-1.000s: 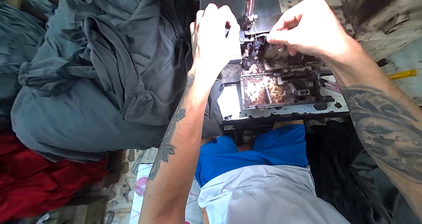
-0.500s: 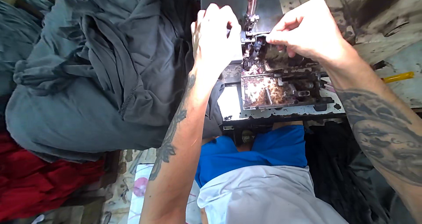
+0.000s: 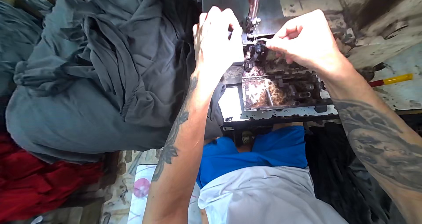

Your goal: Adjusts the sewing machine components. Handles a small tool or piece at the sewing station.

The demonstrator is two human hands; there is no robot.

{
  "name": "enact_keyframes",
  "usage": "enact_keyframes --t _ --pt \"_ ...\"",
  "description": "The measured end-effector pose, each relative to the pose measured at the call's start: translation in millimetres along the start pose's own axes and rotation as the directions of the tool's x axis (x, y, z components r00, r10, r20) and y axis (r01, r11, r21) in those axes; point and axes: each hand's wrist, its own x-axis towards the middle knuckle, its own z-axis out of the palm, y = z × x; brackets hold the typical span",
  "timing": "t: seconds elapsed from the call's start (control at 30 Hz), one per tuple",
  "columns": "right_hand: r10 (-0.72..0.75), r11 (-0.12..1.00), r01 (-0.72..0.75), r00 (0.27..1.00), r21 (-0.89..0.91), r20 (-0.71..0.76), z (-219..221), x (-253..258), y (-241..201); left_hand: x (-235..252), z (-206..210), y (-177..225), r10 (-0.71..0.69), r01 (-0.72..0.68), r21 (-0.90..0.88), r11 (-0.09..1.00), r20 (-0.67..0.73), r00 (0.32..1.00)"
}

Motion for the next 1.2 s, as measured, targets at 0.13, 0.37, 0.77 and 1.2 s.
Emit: enact_keyframes --t 0.13,0.37,0.77,1.2 --pt "0.01 1.0 -0.01 1.0 -0.004 -0.009 0.6 1.6 -0.9 -0.2 0.9 -0.2 0.002 -0.002 0.001 1.0 -0.012 1.0" --pt "0.068 0.997 -0.069 0.997 -0.035 -0.026 2.7 3.3 -6.4 -0.9 -1.5 1.8 -0.016 0.016 -0.008 1.0 0.004 1.0" --pt "0.034 0.999 -0.034 0.999 -0.027 -0.024 2.7 -0.8 -1.5 -1.6 0.6 0.9 -0.003 0.003 -0.006 1.0 -0.027 1.0" --pt "0.0 0.998 0.001 1.0 0.071 -0.004 4.2 -49.0 11.5 -3.0 1.1 1.1 -0.001 -0.001 -0.032 0.999 -0.06 0.998"
